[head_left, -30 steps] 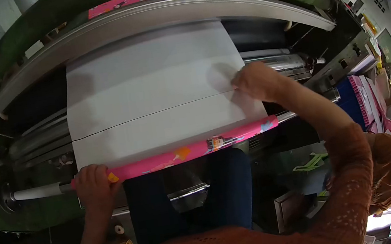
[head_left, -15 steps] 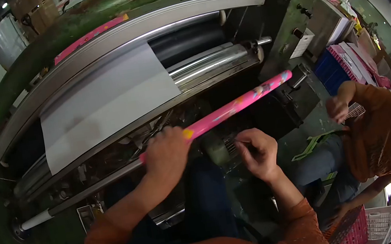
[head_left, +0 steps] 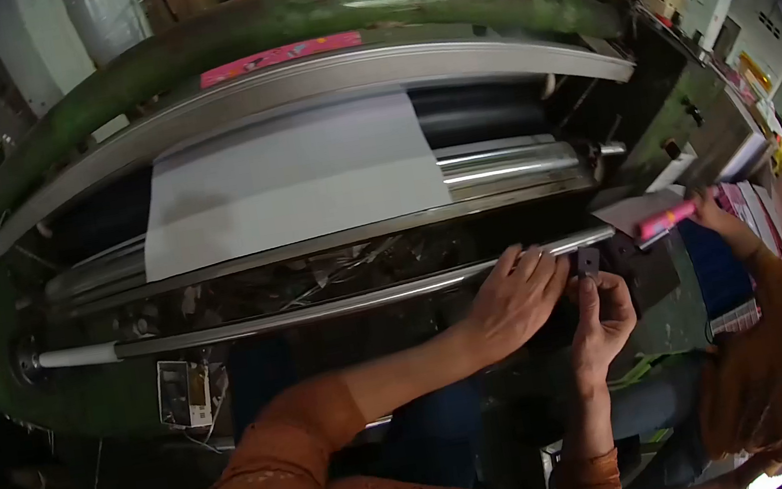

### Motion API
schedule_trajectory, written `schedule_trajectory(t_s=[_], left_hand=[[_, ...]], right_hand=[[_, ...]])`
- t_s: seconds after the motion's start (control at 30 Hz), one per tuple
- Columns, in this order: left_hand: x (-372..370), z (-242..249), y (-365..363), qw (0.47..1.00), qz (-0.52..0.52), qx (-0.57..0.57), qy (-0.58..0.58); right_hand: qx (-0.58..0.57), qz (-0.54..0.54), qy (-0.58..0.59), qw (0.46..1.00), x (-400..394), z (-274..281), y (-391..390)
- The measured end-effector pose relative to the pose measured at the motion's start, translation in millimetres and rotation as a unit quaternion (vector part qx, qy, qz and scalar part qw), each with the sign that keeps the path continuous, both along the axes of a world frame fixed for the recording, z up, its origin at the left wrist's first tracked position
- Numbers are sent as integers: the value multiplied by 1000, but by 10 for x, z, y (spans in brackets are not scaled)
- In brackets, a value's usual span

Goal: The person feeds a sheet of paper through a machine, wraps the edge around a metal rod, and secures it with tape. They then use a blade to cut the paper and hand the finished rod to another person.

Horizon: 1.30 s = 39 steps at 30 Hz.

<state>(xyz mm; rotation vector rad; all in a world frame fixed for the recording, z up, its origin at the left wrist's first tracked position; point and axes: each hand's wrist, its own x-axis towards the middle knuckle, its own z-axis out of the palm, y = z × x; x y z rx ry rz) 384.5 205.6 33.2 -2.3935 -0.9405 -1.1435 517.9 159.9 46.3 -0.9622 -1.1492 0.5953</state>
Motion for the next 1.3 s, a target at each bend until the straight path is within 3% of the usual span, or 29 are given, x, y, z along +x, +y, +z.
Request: schedule_trajectory(t_s=[0.03, 0.1, 0.17, 0.23, 0.3, 0.37, 0.4, 0.43, 0.47, 0.53, 0.57, 0.6, 0.63, 0.67, 0.7, 0.77, 0.8, 0.83, 0.87, 0.9, 0.97, 1.03, 1.07, 1.13, 1.17, 1.2, 1.27, 1.3], left_hand=[[-317, -74, -199, 999, -39, -12, -29], [-918, -398, -610, 979, -54, -194, -42], [-1524, -615, -868, 927, -17, -361, -97], [-2045, -713, -1069, 866, 68, -454, -200], [-2417, -824, -1191, 791, 120, -488, -349], [-2727, -1143, -1166, 771, 105, -433, -455], [-2840, -1394, -1124, 743, 70, -398, -534], [-2919, -1157, -1142, 681, 14, -423, -597], [-3004, -1137, -1121, 679, 15, -423, -600], [-3153, -1137, -1069, 628, -1, -354, -693], [-3244, -1143, -1026, 576, -40, -365, -730], [-3320, -1184, -975, 573, -42, -367, -732], [-3383, -1239, -921, 577, -36, -334, -744], [-3435, -1269, -884, 581, -29, -302, -755], [-3481, -1191, -909, 522, -15, -336, -784], [-3580, -1245, -895, 490, 5, -330, -807], [-3583, -1266, -909, 459, 26, -320, -829], [-3482, -1056, -965, 470, -37, -282, -836], [-3452, -1028, -1017, 469, -37, -287, -834], [-3440, -1018, -1083, 502, -19, -297, -812], [-3494, -1152, -1180, 559, -29, -312, -767], [-3487, -1101, -1265, 566, -15, -322, -759], [-3471, -1069, -1310, 573, -2, -334, -748], [-3440, -1020, -1405, 571, 15, -342, -746], [-3423, -997, -1456, 568, 33, -350, -745], [-3406, -972, -1503, 568, 32, -352, -743], [-3377, -920, -1597, 563, 40, -352, -747], [-3360, -890, -1644, 563, 38, -352, -746]], right_hand=[[14, 45, 8, 999, -185, 80, 124], [42, 112, -31, 992, -667, 374, 385], [71, 151, -94, 982, -1154, 735, 707], [109, 176, -97, 974, -1748, 1107, 1117], [165, 92, -195, 962, -2165, 1395, 1701], [165, -40, -255, 952, -2487, 1639, 2250], [45, 15, -199, 979, -2549, 1728, 2384], [-76, 68, -139, 985, -2597, 1834, 2379], [-103, 137, -105, 980, -2522, 1850, 2302], [-180, 241, -161, 940, -2308, 1714, 1856], [-134, 279, -157, 938, -2307, 1443, 1414], [-213, 355, -216, 884, -2226, 1240, 952], [-363, 436, -266, 780, -2162, 971, 558], [-427, 520, -354, 649, -2096, 583, 324], [-465, 531, -332, 626, -1990, 160, 88], [-519, 393, -100, 752, -1707, -493, 46], [-497, 375, 41, 782, -1444, -805, 273], [-387, 244, 224, 861, -1471, -960, 376], [-375, 211, 284, 857, -1302, -991, 539], [-366, 178, 322, 855, -1306, -937, 615], [-321, 164, 313, 879, -1094, -1119, 694], [-174, 196, 4, 965, -930, -1402, 684], [-201, 205, 84, 954, -868, -1528, 715], [-345, 135, 61, 927, -740, -1398, 617], [-268, 156, -50, 950, -691, -1491, 580], [-268, 153, -49, 950, -777, -1339, 474], [-343, 106, 184, 915, -1082, -868, 195], [-335, 126, 183, 916, -1046, -886, 158]])
